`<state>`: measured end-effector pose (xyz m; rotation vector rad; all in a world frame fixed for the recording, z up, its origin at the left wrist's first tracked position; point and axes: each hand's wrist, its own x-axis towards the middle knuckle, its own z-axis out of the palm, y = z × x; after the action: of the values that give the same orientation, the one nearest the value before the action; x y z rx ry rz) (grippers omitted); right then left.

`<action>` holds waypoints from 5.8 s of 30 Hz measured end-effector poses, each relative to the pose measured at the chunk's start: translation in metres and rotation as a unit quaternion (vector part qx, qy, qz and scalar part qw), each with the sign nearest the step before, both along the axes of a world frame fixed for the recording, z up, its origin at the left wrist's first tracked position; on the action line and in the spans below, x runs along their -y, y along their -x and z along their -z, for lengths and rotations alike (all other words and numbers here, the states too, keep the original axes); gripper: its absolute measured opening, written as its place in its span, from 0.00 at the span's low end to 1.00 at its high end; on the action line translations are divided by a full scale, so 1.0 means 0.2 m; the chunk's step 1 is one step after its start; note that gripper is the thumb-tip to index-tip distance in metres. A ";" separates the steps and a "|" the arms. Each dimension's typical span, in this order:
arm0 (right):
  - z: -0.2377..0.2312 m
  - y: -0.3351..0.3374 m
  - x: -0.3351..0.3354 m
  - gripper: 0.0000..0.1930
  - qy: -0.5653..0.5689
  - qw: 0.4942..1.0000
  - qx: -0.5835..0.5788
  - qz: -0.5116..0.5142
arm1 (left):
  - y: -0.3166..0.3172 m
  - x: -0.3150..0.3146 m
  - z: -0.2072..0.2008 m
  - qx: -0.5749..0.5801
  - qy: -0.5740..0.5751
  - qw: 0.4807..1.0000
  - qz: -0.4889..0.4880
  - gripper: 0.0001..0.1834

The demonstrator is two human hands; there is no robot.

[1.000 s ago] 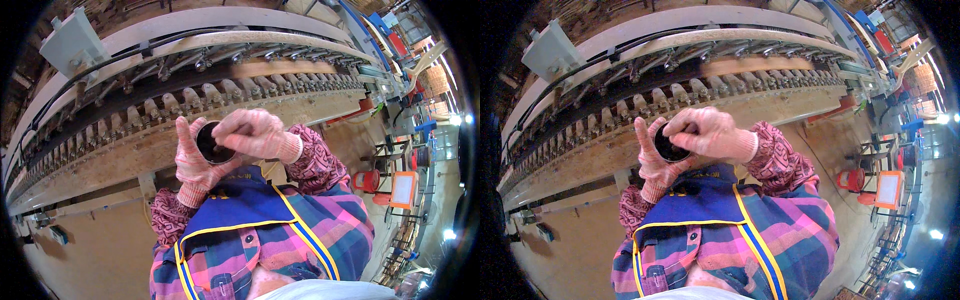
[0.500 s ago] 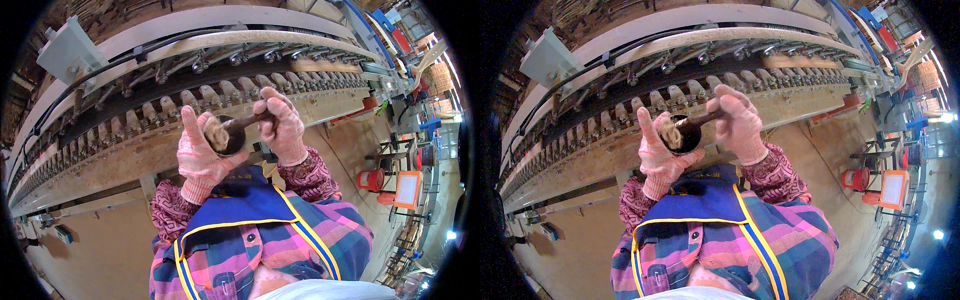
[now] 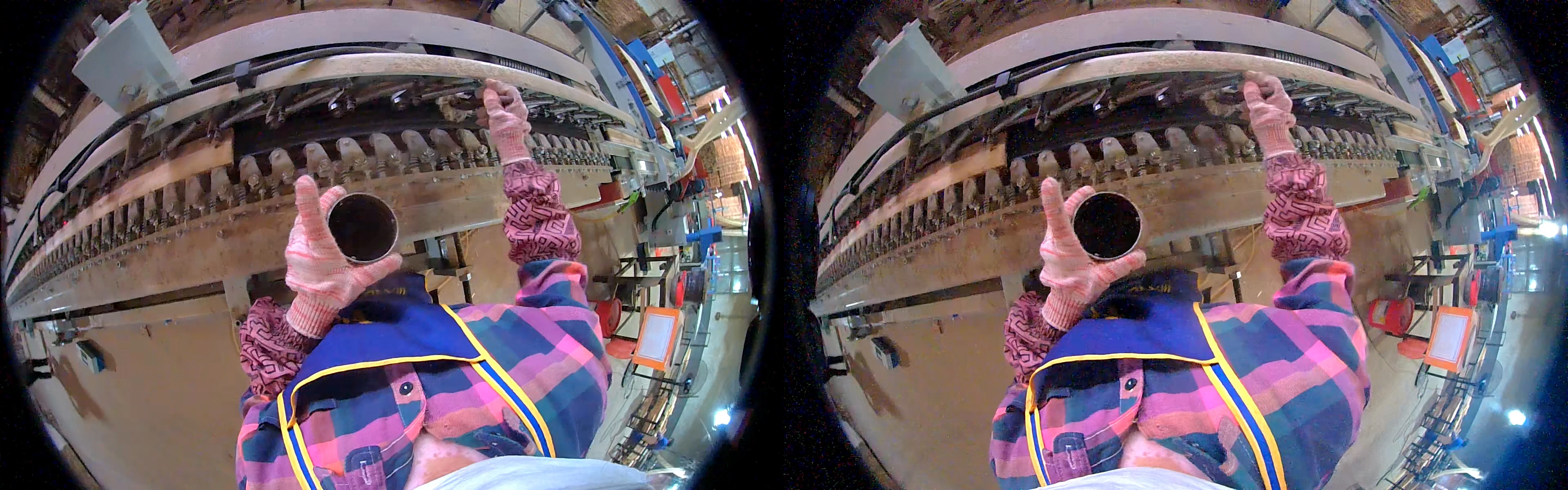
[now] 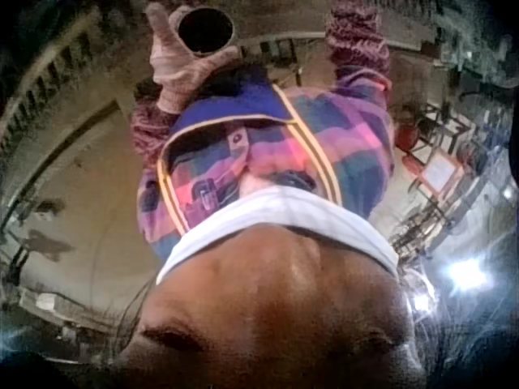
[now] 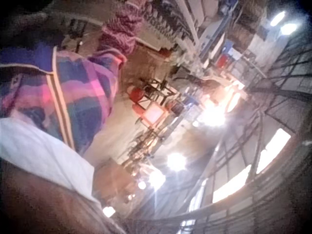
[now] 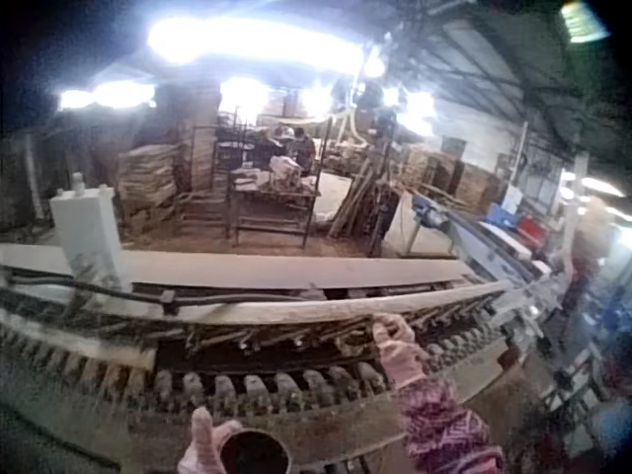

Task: The person uses a small brush to clean individual components on a large, stationary industrial machine. They hold a small metal cup in their left hand while scrubbing various parts with their right hand.

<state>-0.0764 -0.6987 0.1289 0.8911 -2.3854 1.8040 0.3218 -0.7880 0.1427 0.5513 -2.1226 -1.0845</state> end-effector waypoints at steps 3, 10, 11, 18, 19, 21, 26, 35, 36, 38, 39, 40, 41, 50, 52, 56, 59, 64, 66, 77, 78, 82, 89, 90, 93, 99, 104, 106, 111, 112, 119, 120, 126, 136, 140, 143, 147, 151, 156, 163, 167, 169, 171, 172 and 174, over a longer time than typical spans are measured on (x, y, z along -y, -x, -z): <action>-0.05 -0.08 0.03 0.10 -0.033 0.999 -0.003 -0.033 | -0.03 0.01 0.00 0.007 0.011 1.000 0.002 0.79; 0.08 -0.07 0.12 0.08 -0.011 0.977 -0.152 -0.152 | -0.04 0.01 0.00 0.018 0.012 1.000 -0.018 0.79; -0.05 -0.12 0.13 0.08 -0.110 0.992 -0.016 -0.051 | -0.06 0.00 0.00 0.025 0.010 1.000 -0.010 0.80; 0.12 0.01 0.09 0.08 -0.121 0.969 -0.186 -0.113 | -0.04 0.01 0.01 0.017 0.018 1.000 0.001 0.78; 0.06 -0.03 0.12 0.09 -0.041 0.970 -0.194 -0.144 | -0.05 0.01 0.02 0.019 0.022 1.000 -0.002 0.78; -0.05 -0.06 0.10 0.09 -0.080 0.990 -0.053 -0.102 | -0.06 0.01 0.03 0.020 0.024 0.999 -0.007 0.78; 0.21 0.04 0.04 0.10 -0.155 0.902 -0.397 -0.066 | -0.03 0.02 0.02 -0.002 0.030 1.000 0.002 0.78; 0.08 -0.08 0.11 0.10 -0.050 0.963 -0.243 -0.107 | -0.05 0.00 0.04 -0.012 0.020 1.000 -0.002 0.76; 0.03 -0.15 0.13 0.11 -0.290 0.900 -0.321 -0.060 | -0.07 -0.01 0.04 -0.007 0.020 1.000 -0.007 0.76; -0.01 -0.07 0.18 0.11 -0.165 0.970 -0.158 -0.078 | -0.06 0.01 0.06 -0.018 0.035 0.999 -0.008 0.76; -0.02 -0.08 0.10 0.09 -0.033 0.987 -0.073 -0.140 | -0.07 0.00 0.05 -0.035 0.018 0.999 0.012 0.76; -0.05 -0.08 0.04 0.09 -0.047 0.993 -0.050 -0.094 | -0.07 0.00 0.05 -0.028 0.025 0.999 0.011 0.76; -0.08 -0.07 -0.01 0.09 -0.061 0.997 -0.028 -0.047 | -0.07 0.00 0.06 -0.022 0.032 0.999 0.010 0.76; -0.09 -0.08 0.01 0.09 -0.038 0.998 0.046 -0.023 | -0.05 0.01 0.06 -0.031 0.029 0.999 0.006 0.76; 0.02 -0.03 0.05 0.08 -0.042 0.987 -0.122 -0.099 | -0.04 0.01 0.02 -0.009 0.038 0.999 -0.002 0.76; -0.07 -0.09 0.12 0.09 -0.117 0.988 -0.090 -0.041 | -0.06 0.00 0.06 -0.028 0.046 0.999 -0.007 0.76; 0.01 -0.03 0.04 0.11 -0.065 0.993 -0.079 -0.059 | -0.04 0.00 0.05 -0.035 0.052 0.998 -0.002 0.75; 0.10 0.00 0.13 0.10 -0.072 0.985 -0.081 -0.136 | -0.06 0.00 0.06 -0.016 0.046 0.999 -0.017 0.76; -0.12 -0.16 0.07 0.10 -0.006 0.995 0.057 -0.079 | -0.06 0.00 0.07 -0.028 0.038 0.999 -0.003 0.76; 0.06 -0.09 0.06 0.09 0.051 0.995 0.051 -0.072 | -0.06 0.00 0.05 -0.026 0.048 0.998 -0.012 0.77; 0.09 -0.06 0.09 0.09 -0.052 0.994 -0.069 -0.060 | -0.06 0.00 0.06 -0.021 0.040 0.999 -0.017 0.77; 0.02 -0.06 0.06 0.09 -0.023 0.994 -0.058 -0.085 | -0.08 -0.03 0.10 -0.018 0.033 0.999 -0.020 0.80; -0.02 0.00 0.09 0.12 -0.069 0.989 -0.065 -0.110 | -0.07 -0.02 0.09 0.001 0.047 0.998 -0.036 0.79; 0.00 0.04 0.07 0.13 -0.066 0.993 -0.066 -0.079 | -0.08 -0.02 0.10 -0.007 0.049 0.998 -0.031 0.79; 0.12 0.01 0.06 0.11 -0.016 0.997 -0.061 -0.038 | -0.06 -0.02 0.09 -0.021 0.044 0.998 -0.025 0.78; -0.07 -0.09 0.12 0.11 -0.032 0.997 0.034 -0.063 | -0.06 -0.02 0.09 -0.018 0.050 0.998 -0.040 0.77; 0.16 -0.13 0.17 0.10 -0.021 0.990 0.085 -0.109 | -0.07 -0.01 0.10 -0.027 0.041 0.998 -0.028 0.74; -0.15 -0.39 0.21 0.10 0.037 0.977 0.103 -0.184 | -0.06 -0.01 0.12 -0.056 0.032 0.998 -0.020 0.73; -0.39 -0.94 0.55 0.09 0.102 0.930 0.075 -0.345 | -0.10 -0.02 0.13 -0.057 -0.010 0.997 -0.048 0.71; -0.36 -1.02 0.64 0.09 0.099 0.923 0.065 -0.367 | -0.13 -0.02 0.13 -0.066 -0.066 0.995 -0.045 0.70; 0.05 -1.15 1.19 0.11 0.150 0.882 -0.273 -0.354 | -0.47 0.12 0.05 -0.063 0.017 0.987 -0.147 0.67; 0.03 -1.10 1.16 0.10 0.076 0.917 -0.170 -0.352 | -0.52 0.14 0.06 -0.104 0.022 0.981 -0.160 0.68; 0.18 -1.08 1.08 0.10 -0.112 0.949 -0.129 -0.266 | -0.84 0.42 0.03 -0.067 0.020 0.981 -0.182 0.73; -0.06 -1.21 1.07 0.08 -0.049 0.978 -0.016 -0.204 | -1.01 0.63 0.11 -0.079 0.018 0.967 -0.242 0.74; -0.17 -1.20 1.02 0.10 -0.024 0.968 -0.011 -0.249 | -0.97 0.61 0.12 -0.118 -0.034 0.963 -0.239 0.74; 0.04 -1.12 1.10 0.10 -0.036 0.963 -0.098 -0.248 | -0.98 0.60 0.12 -0.075 0.002 0.961 -0.264 0.74; -0.08 -1.21 1.11 0.10 -0.019 0.955 0.019 -0.297 | -1.02 0.59 0.14 -0.083 -0.018 0.958 -0.274 0.73; 0.21 -1.12 1.14 0.11 -0.129 0.965 -0.045 -0.226 | -0.99 0.58 0.11 -0.085 -0.011 0.960 -0.265 0.74; -0.30 -1.56 0.92 0.06 0.097 0.915 0.116 -0.375 | -1.03 0.62 0.09 -0.058 -0.017 0.964 -0.259 0.80; -0.59 -2.03 0.78 0.05 0.069 0.855 0.070 -0.510 | -1.04 0.74 0.04 -0.011 0.051 0.982 -0.179 0.86; -0.45 -2.28 0.86 0.09 -0.076 0.866 -0.099 -0.484 | -1.08 0.76 0.06 -0.008 0.082 0.986 -0.145 0.85; -0.42 -2.35 0.88 0.06 -0.206 0.866 -0.134 -0.434 | -1.08 0.77 0.06 0.001 0.090 0.988 -0.128 0.83; -0.45 -2.40 0.90 0.07 -0.251 0.880 -0.079 -0.395 | -1.08 0.81 0.09 0.002 0.140 0.983 -0.122 0.82; -0.46 -2.41 0.89 0.08 -0.272 0.885 -0.049 -0.376 | -1.08 0.81 0.08 0.002 0.126 0.986 -0.110 0.82; -0.49 -2.44 0.85 0.08 -0.188 0.923 0.041 -0.334 | -1.07 0.81 0.04 0.005 0.104 0.990 -0.090 0.82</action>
<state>0.4125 -0.8685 0.2263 1.9025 -2.7502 1.5481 0.5368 -0.9493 0.1348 0.6357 -2.1171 -0.7522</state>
